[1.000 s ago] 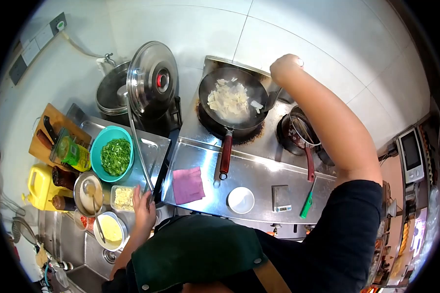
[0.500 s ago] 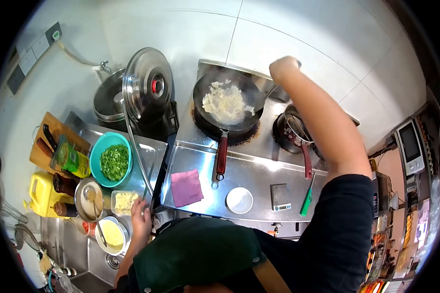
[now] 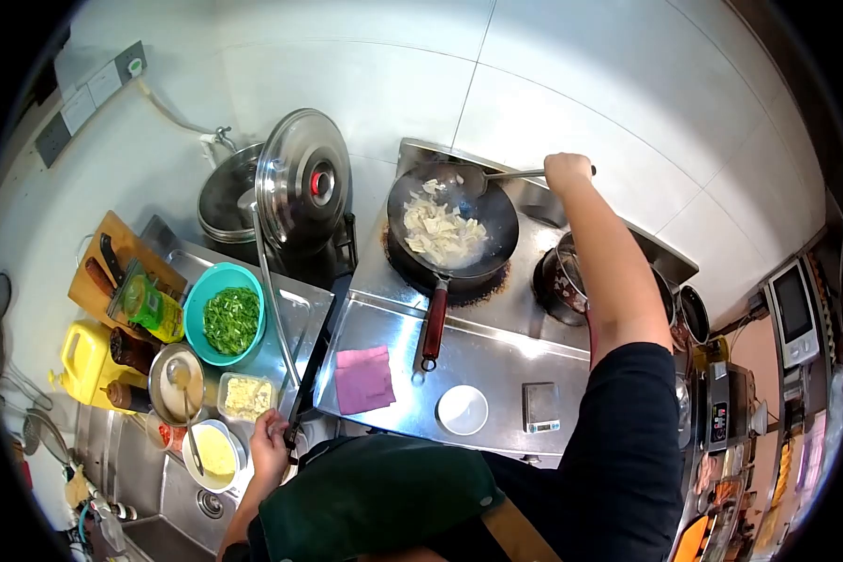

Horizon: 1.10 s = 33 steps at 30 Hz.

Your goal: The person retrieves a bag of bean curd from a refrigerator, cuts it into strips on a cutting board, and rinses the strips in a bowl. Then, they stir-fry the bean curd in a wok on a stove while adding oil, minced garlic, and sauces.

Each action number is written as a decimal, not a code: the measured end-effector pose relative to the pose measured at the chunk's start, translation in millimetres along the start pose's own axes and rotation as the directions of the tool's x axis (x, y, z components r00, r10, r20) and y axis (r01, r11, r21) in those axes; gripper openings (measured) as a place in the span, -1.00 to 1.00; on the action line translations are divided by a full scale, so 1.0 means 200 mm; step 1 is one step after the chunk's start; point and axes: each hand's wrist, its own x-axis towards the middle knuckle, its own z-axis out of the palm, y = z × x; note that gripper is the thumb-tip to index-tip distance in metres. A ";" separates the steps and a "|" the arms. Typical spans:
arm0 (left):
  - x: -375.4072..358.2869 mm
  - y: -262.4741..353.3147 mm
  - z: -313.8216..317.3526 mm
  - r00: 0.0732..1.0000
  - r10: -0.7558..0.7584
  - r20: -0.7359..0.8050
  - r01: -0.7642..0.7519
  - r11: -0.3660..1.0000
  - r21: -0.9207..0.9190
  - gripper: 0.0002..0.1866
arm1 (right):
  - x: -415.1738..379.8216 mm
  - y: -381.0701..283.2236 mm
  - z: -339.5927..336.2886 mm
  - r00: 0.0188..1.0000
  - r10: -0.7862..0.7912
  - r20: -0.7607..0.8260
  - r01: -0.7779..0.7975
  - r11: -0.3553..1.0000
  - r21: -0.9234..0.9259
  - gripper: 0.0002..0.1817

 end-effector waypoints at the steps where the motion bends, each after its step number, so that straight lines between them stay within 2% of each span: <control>1: 0.00 0.02 -0.01 0.998 0.002 0.057 -0.009 0.994 0.110 -0.68 | 0.02 -0.02 0.03 1.000 -0.003 -0.007 0.003 1.000 0.002 -0.79; 2: -0.02 0.05 0.00 0.993 -0.082 0.083 0.074 0.993 0.096 -0.71 | 0.03 -0.03 0.06 1.000 -0.027 -0.014 0.028 1.000 0.006 -0.79; 5: -0.02 0.08 0.03 0.985 -0.065 0.161 0.055 0.997 0.062 -0.73 | 0.06 -0.08 0.14 0.996 -0.080 -0.024 0.080 0.997 -0.015 -0.79; 7: -0.01 0.13 0.05 0.982 -0.071 0.175 0.061 0.996 0.058 -0.73 | 0.01 -0.06 0.13 0.934 -0.330 -0.132 0.320 0.943 -0.097 -0.79; 8: -0.01 0.13 0.05 0.981 -0.074 0.177 0.065 0.996 0.053 -0.74 | -0.02 -0.04 0.12 0.912 -0.393 -0.115 0.373 0.914 -0.161 -0.75; 9: 0.00 0.14 0.06 0.982 -0.074 0.175 0.067 0.997 0.046 -0.74 | -0.03 -0.03 0.11 0.914 -0.389 -0.117 0.369 0.915 -0.163 -0.75; 11: 0.01 0.17 0.07 0.983 -0.076 0.165 0.071 0.997 0.035 -0.74 | -0.06 -0.03 0.07 0.910 -0.399 -0.111 0.347 0.881 -0.321 -0.66; 12: 0.00 0.19 0.07 0.983 -0.088 0.161 0.084 0.996 0.032 -0.74 | -0.07 -0.01 0.05 0.908 -0.404 -0.109 0.353 0.880 -0.317 -0.66; 14: 0.01 0.20 0.05 0.981 -0.088 0.172 0.077 0.995 0.068 -0.75 | -0.09 0.05 0.02 0.937 -0.311 -0.159 0.271 0.934 -0.231 -0.74; 15: 0.00 0.20 0.05 0.980 -0.075 0.183 0.058 0.994 0.094 -0.75 | -0.10 0.04 0.04 0.936 -0.316 -0.153 0.277 0.933 -0.229 -0.74; 16: 0.00 0.17 0.06 0.988 -0.024 0.155 0.009 0.995 0.097 -0.75 | -0.10 0.03 0.05 0.954 -0.250 -0.167 0.218 0.958 -0.184 -0.74; 17: -0.01 0.18 0.06 0.988 -0.025 0.152 0.010 0.996 0.094 -0.75 | -0.10 0.03 0.07 0.967 -0.181 -0.182 0.157 0.978 -0.141 -0.75; 20: -0.01 0.19 0.06 0.980 -0.092 0.177 0.072 0.991 0.113 -0.77 | -0.06 -0.08 0.27 0.971 -0.133 -0.196 0.117 0.989 -0.091 -0.75; 21: -0.01 0.17 0.06 0.983 -0.027 0.180 0.001 0.990 0.144 -0.78 | -0.08 -0.11 0.31 0.972 -0.107 -0.210 0.100 0.994 -0.046 -0.73; 22: -0.01 0.15 0.06 0.982 0.037 0.185 -0.070 0.982 0.175 -0.78 | -0.09 -0.10 0.34 0.971 -0.109 -0.213 0.102 0.994 -0.045 -0.73; 24: 0.00 0.17 0.05 0.982 0.041 0.185 -0.074 0.981 0.177 -0.79 | -0.14 -0.06 0.39 0.974 -0.221 -0.052 0.227 0.955 0.194 -0.63; 25: 0.00 0.18 0.05 0.981 0.046 0.187 -0.079 0.981 0.176 -0.80 | -0.16 -0.02 0.42 0.974 -0.219 -0.051 0.225 0.955 0.194 -0.63; 27: -0.01 0.14 0.05 0.983 0.047 0.179 -0.076 0.985 0.158 -0.81 | -0.21 0.08 0.47 0.918 -0.397 0.007 0.382 0.889 0.251 -0.62; 28: -0.01 0.12 0.05 0.985 0.048 0.167 -0.072 0.988 0.140 -0.81 | -0.25 0.13 0.48 0.917 -0.398 0.001 0.384 0.887 0.257 -0.57; 29: -0.01 0.13 0.05 0.984 0.050 0.172 -0.074 0.988 0.138 -0.81 | -0.29 0.16 0.46 0.919 -0.394 0.005 0.380 0.889 0.256 -0.57; 31: -0.01 0.19 0.04 0.977 0.056 0.204 -0.104 0.968 0.230 -0.81 | -0.36 0.22 0.40 0.927 -0.367 -0.078 0.374 0.922 0.097 -0.51; 32: 0.00 0.19 0.05 0.977 0.055 0.206 -0.103 0.968 0.230 -0.81 | -0.40 0.24 0.33 0.925 -0.372 -0.084 0.370 0.928 -0.040 -0.51; 33: 0.00 0.19 0.06 0.975 0.074 0.212 -0.120 0.969 0.215 -0.81 | -0.43 0.26 0.25 0.931 -0.351 -0.102 0.347 0.936 -0.059 -0.52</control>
